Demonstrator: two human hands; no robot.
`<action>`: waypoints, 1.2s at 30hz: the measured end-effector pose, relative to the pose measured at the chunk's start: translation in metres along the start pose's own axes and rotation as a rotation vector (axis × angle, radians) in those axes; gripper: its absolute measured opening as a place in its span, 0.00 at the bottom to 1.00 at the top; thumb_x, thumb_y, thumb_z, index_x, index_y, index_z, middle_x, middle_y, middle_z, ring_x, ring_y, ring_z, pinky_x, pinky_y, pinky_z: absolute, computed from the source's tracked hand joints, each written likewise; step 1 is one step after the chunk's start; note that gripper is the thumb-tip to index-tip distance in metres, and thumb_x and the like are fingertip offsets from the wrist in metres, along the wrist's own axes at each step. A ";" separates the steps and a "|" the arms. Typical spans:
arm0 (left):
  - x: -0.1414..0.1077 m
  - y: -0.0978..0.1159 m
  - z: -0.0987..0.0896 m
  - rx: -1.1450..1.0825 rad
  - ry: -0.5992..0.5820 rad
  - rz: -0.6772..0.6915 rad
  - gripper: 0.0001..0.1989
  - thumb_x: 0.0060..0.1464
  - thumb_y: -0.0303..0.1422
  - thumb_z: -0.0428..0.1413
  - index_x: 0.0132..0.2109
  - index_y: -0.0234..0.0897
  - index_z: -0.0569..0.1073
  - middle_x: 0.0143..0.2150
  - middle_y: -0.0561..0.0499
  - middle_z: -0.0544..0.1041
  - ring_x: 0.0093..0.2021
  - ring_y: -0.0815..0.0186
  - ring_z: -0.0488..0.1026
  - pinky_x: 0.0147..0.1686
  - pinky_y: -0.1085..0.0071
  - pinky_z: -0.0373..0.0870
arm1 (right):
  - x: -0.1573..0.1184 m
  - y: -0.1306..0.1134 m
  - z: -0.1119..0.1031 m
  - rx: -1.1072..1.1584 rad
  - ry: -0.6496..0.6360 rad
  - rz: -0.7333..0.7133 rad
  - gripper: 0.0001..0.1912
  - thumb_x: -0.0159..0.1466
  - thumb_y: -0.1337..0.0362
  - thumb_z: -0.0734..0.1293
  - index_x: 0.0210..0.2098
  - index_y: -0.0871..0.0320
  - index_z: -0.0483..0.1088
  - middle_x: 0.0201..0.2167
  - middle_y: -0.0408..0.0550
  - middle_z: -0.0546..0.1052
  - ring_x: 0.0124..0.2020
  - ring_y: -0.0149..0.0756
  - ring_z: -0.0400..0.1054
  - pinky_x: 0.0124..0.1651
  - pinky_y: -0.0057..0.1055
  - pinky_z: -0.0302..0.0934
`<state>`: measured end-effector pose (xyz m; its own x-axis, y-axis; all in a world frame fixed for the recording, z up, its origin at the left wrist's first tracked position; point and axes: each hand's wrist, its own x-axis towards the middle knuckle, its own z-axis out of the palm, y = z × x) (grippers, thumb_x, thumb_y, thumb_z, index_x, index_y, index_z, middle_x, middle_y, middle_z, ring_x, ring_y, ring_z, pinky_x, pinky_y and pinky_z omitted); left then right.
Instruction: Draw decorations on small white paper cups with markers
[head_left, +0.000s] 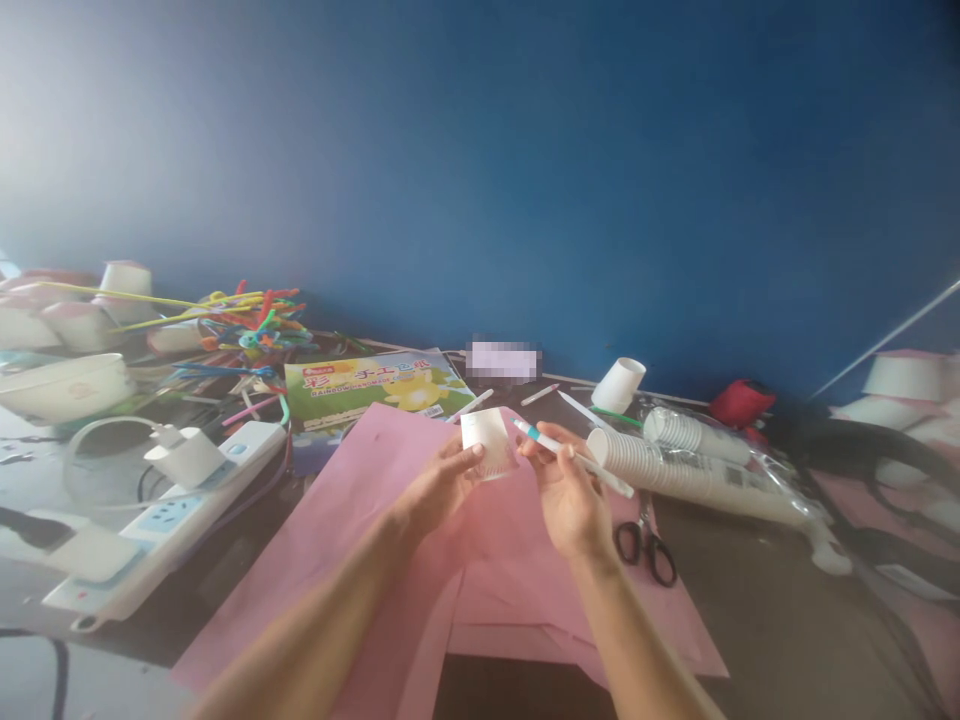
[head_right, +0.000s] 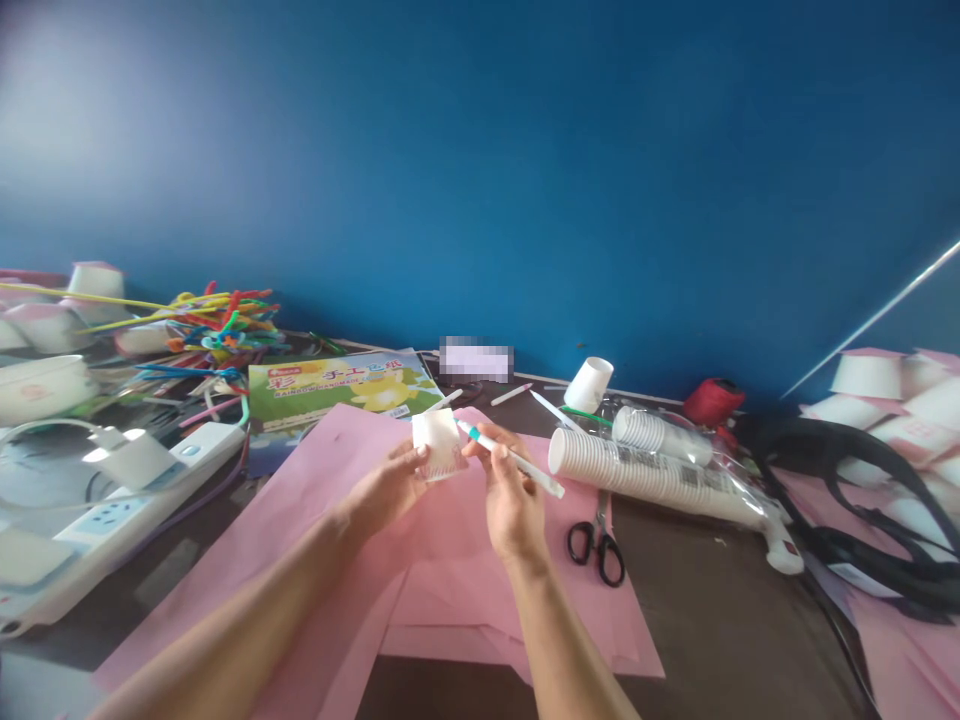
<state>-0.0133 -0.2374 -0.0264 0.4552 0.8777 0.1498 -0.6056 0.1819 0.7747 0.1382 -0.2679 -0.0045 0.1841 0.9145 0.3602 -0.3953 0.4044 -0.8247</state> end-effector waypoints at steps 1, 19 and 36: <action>-0.001 0.000 0.001 0.036 -0.008 0.001 0.21 0.54 0.35 0.58 0.53 0.32 0.72 0.46 0.40 0.78 0.48 0.53 0.73 0.49 0.63 0.64 | -0.001 0.001 0.000 -0.035 -0.009 -0.009 0.15 0.63 0.54 0.64 0.43 0.55 0.73 0.31 0.45 0.77 0.39 0.40 0.71 0.50 0.46 0.62; 0.003 -0.003 0.001 -0.034 0.060 0.014 0.14 0.54 0.34 0.56 0.45 0.32 0.76 0.40 0.43 0.79 0.45 0.56 0.75 0.49 0.63 0.64 | 0.008 -0.008 -0.001 0.182 0.168 0.065 0.15 0.58 0.51 0.67 0.35 0.56 0.74 0.20 0.39 0.72 0.27 0.32 0.68 0.44 0.44 0.66; 0.001 0.005 0.002 -0.119 0.212 -0.015 0.12 0.52 0.32 0.55 0.42 0.31 0.76 0.36 0.46 0.80 0.41 0.58 0.75 0.44 0.66 0.66 | -0.007 0.008 0.002 -0.058 0.023 0.054 0.18 0.64 0.56 0.64 0.52 0.54 0.66 0.33 0.45 0.79 0.42 0.38 0.73 0.54 0.46 0.63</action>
<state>-0.0147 -0.2365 -0.0209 0.3251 0.9457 -0.0036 -0.6783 0.2358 0.6959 0.1321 -0.2710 -0.0131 0.1850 0.9341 0.3052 -0.3526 0.3530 -0.8666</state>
